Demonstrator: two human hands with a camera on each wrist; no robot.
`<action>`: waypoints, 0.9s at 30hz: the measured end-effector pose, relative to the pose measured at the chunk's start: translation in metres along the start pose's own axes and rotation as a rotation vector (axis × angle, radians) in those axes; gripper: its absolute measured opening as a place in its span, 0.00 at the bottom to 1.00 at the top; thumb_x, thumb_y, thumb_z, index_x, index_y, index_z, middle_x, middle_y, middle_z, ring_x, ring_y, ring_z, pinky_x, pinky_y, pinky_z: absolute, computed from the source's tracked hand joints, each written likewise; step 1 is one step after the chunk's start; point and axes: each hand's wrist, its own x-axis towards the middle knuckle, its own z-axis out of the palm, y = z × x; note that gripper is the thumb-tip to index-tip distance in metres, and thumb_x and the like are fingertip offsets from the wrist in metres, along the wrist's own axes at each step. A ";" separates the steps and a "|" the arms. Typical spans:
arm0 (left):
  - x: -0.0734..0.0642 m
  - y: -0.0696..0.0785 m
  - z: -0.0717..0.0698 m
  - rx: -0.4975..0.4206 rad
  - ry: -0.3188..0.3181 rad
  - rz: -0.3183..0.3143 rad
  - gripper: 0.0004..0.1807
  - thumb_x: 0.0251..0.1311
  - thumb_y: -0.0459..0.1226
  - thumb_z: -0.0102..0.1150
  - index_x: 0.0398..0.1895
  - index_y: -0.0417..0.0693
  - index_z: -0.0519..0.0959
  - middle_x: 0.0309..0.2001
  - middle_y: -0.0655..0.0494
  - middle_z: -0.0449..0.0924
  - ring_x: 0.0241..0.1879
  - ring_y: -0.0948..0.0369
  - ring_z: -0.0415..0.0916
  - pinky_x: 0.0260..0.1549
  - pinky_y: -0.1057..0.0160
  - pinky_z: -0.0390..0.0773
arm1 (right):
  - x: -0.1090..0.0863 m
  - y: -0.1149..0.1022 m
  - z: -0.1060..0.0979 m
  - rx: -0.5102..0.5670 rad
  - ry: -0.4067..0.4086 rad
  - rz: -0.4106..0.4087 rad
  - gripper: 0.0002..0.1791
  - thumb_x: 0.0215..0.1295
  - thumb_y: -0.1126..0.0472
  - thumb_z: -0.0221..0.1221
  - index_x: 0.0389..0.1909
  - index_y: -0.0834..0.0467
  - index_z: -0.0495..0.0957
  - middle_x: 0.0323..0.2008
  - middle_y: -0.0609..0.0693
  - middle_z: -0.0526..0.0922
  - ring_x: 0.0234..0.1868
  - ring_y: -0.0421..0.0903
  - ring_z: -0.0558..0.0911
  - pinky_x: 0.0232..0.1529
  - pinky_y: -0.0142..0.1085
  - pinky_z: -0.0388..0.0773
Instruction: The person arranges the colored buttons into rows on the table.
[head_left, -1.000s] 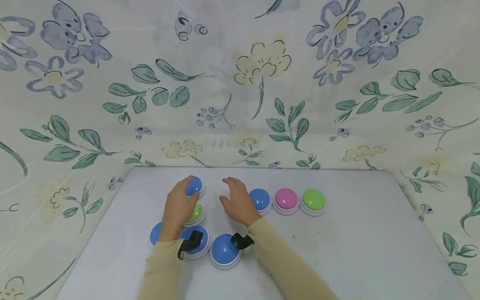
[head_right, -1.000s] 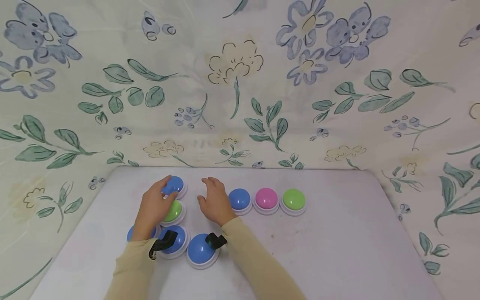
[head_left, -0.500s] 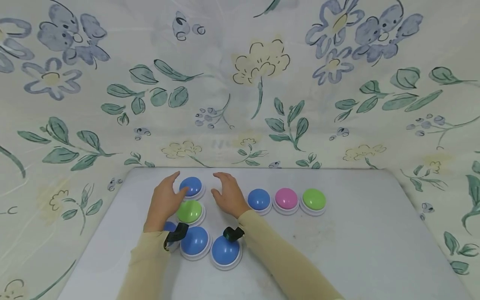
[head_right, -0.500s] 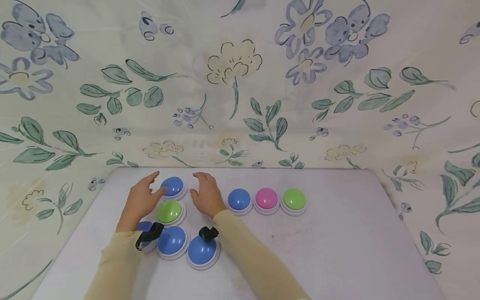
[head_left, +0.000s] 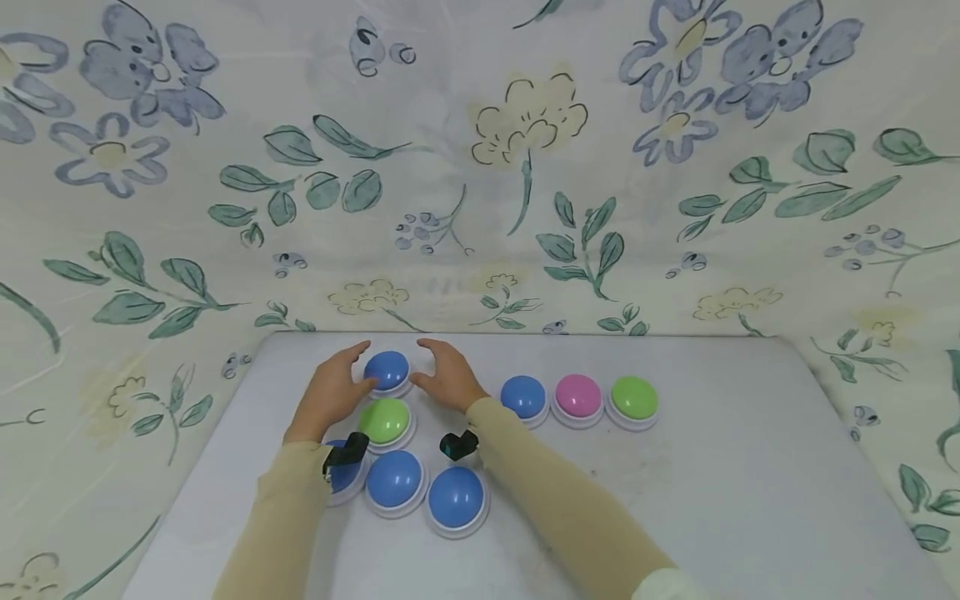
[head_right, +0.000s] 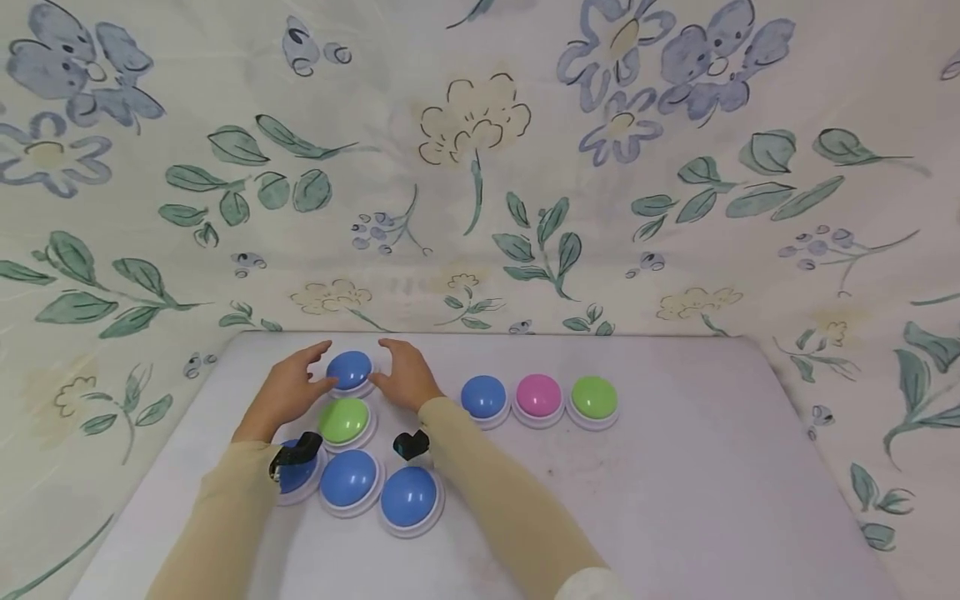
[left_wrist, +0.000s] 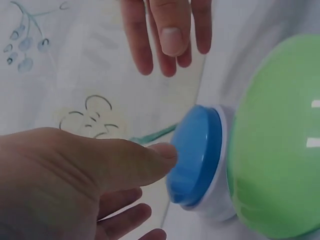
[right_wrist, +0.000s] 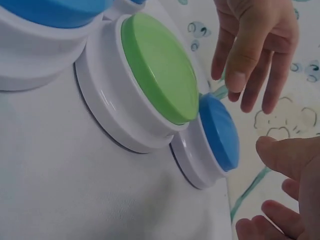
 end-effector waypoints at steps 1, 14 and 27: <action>0.001 -0.001 0.000 0.000 -0.009 0.007 0.37 0.65 0.34 0.61 0.75 0.34 0.59 0.68 0.27 0.64 0.67 0.33 0.63 0.65 0.34 0.66 | 0.002 0.000 0.001 -0.002 -0.009 0.001 0.34 0.69 0.56 0.63 0.74 0.54 0.64 0.73 0.52 0.67 0.74 0.50 0.65 0.74 0.43 0.63; 0.010 -0.017 0.010 -0.035 -0.104 -0.033 0.41 0.61 0.34 0.64 0.76 0.36 0.58 0.71 0.29 0.62 0.69 0.33 0.60 0.66 0.34 0.64 | 0.019 0.011 0.023 0.055 -0.101 0.031 0.37 0.67 0.58 0.64 0.75 0.54 0.63 0.72 0.51 0.69 0.69 0.49 0.72 0.69 0.38 0.70; 0.010 -0.023 0.018 -0.062 -0.102 -0.020 0.40 0.63 0.36 0.64 0.74 0.31 0.59 0.70 0.30 0.64 0.69 0.34 0.60 0.68 0.36 0.62 | 0.019 0.002 0.026 -0.012 -0.133 0.004 0.35 0.68 0.59 0.63 0.75 0.57 0.63 0.72 0.53 0.69 0.72 0.49 0.67 0.73 0.39 0.63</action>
